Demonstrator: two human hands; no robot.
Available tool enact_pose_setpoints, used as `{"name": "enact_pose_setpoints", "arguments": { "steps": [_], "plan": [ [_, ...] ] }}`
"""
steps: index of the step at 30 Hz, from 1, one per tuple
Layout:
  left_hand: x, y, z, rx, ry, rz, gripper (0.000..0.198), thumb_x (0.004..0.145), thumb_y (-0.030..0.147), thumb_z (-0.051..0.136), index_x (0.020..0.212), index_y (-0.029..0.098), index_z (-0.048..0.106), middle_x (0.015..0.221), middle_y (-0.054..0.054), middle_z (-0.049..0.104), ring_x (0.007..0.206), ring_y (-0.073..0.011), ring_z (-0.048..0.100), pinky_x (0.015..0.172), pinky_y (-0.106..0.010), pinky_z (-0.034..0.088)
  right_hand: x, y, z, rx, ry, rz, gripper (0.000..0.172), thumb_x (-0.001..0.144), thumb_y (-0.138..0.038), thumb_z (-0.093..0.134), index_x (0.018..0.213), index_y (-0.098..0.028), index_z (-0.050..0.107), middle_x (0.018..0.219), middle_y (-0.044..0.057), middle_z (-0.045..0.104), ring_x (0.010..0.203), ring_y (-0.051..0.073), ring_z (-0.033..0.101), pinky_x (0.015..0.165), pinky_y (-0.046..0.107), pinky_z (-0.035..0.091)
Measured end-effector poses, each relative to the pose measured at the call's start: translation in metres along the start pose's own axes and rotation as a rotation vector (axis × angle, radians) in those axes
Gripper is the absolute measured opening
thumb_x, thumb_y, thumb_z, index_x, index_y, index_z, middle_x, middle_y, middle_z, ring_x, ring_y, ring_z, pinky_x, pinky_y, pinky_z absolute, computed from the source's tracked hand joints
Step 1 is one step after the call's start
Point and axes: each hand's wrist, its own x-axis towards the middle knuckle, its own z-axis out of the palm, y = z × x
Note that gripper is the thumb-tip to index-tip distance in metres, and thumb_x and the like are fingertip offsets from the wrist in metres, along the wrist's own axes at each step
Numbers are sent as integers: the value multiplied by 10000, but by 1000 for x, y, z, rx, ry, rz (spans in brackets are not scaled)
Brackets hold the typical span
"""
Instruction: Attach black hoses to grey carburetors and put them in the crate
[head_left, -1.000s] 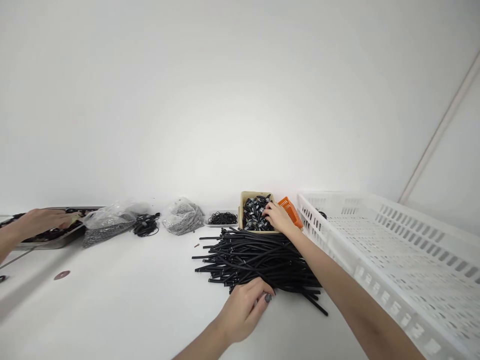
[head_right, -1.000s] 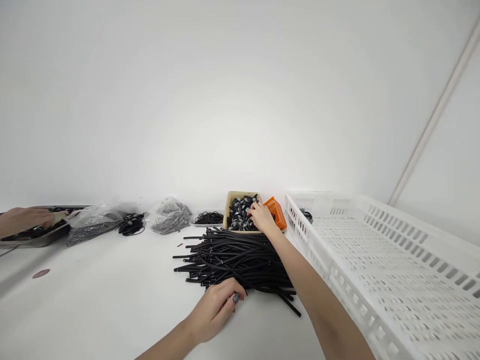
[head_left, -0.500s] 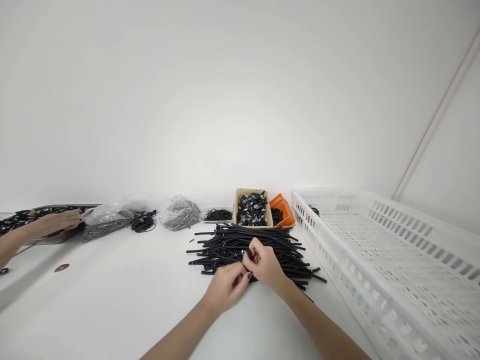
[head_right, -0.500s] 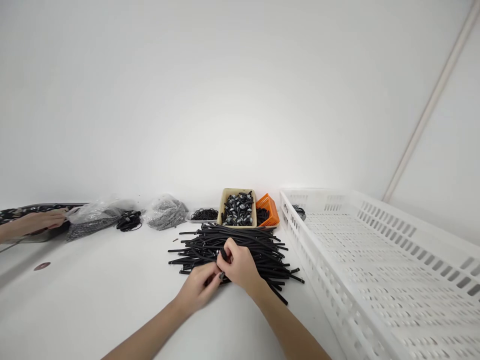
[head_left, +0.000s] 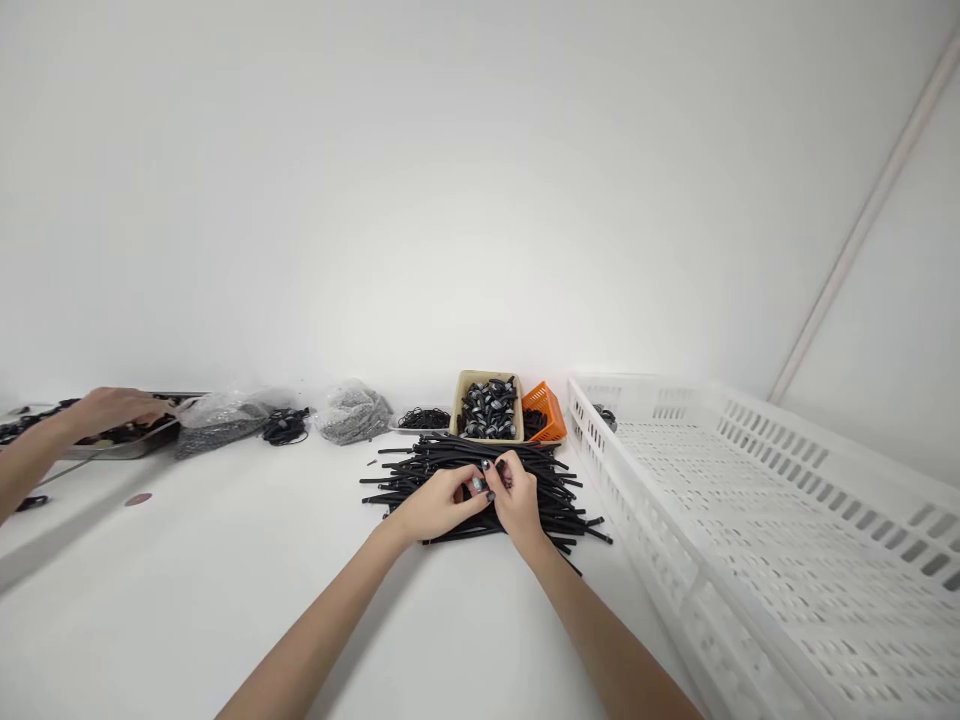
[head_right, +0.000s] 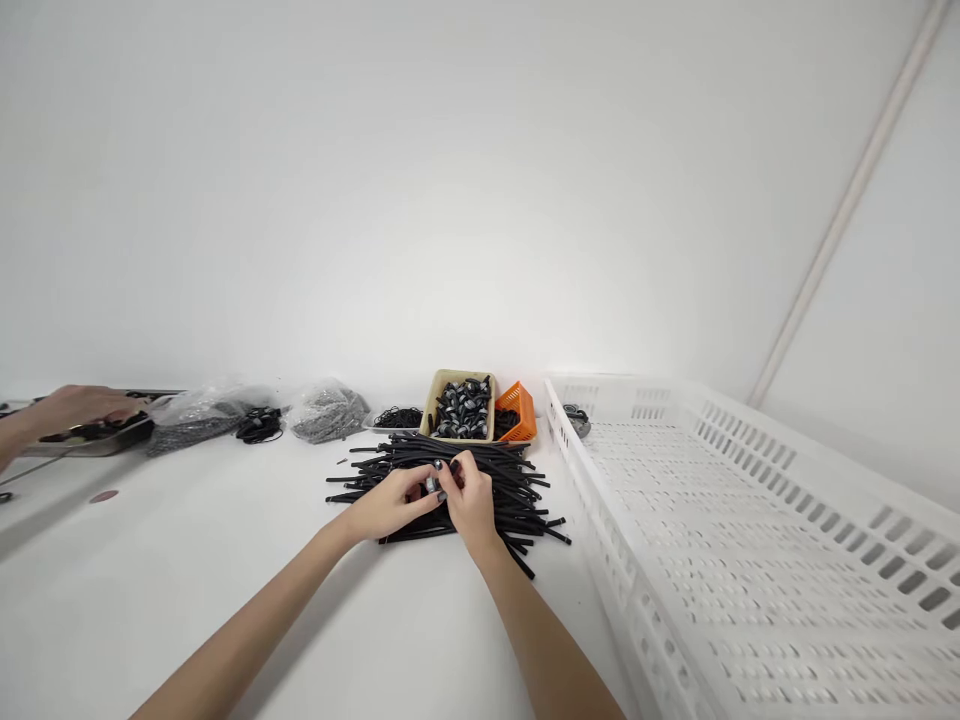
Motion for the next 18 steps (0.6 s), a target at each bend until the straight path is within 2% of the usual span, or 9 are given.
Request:
{"name": "enact_pose_setpoints", "arguments": {
  "steps": [2,4,10,18],
  "plan": [
    [7,1,6,37,28,21,271,939,401,446,790,187,519,649,29,597,532,-107,515,500,-215,385,2,3,-4,10,63,16,236,920,-394,486,774,-214,443,546,-71,418,471,95,415,478,196,328],
    [9,1,16,101,101,36,286,953,390,412,753,194,473,663,10,597,555,-125,523,531,-239,388,3,7,-7,-7,69,4,230,936,-385,459,788,-210,452,549,-69,423,469,94,410,474,197,319],
    [-6,-11,50,289,323,89,225,945,345,361,800,204,461,743,-64,609,679,-217,567,620,-324,412,1,11,-9,-62,-71,-84,390,949,-369,418,596,-210,372,483,-65,351,440,86,340,483,224,283],
    [-12,-15,63,367,459,97,200,965,286,334,828,208,457,719,-46,585,670,-211,542,634,-329,408,-5,10,-5,-83,-65,-60,462,951,-374,411,531,-211,310,469,-47,355,446,88,335,491,255,256]
  ]
}}
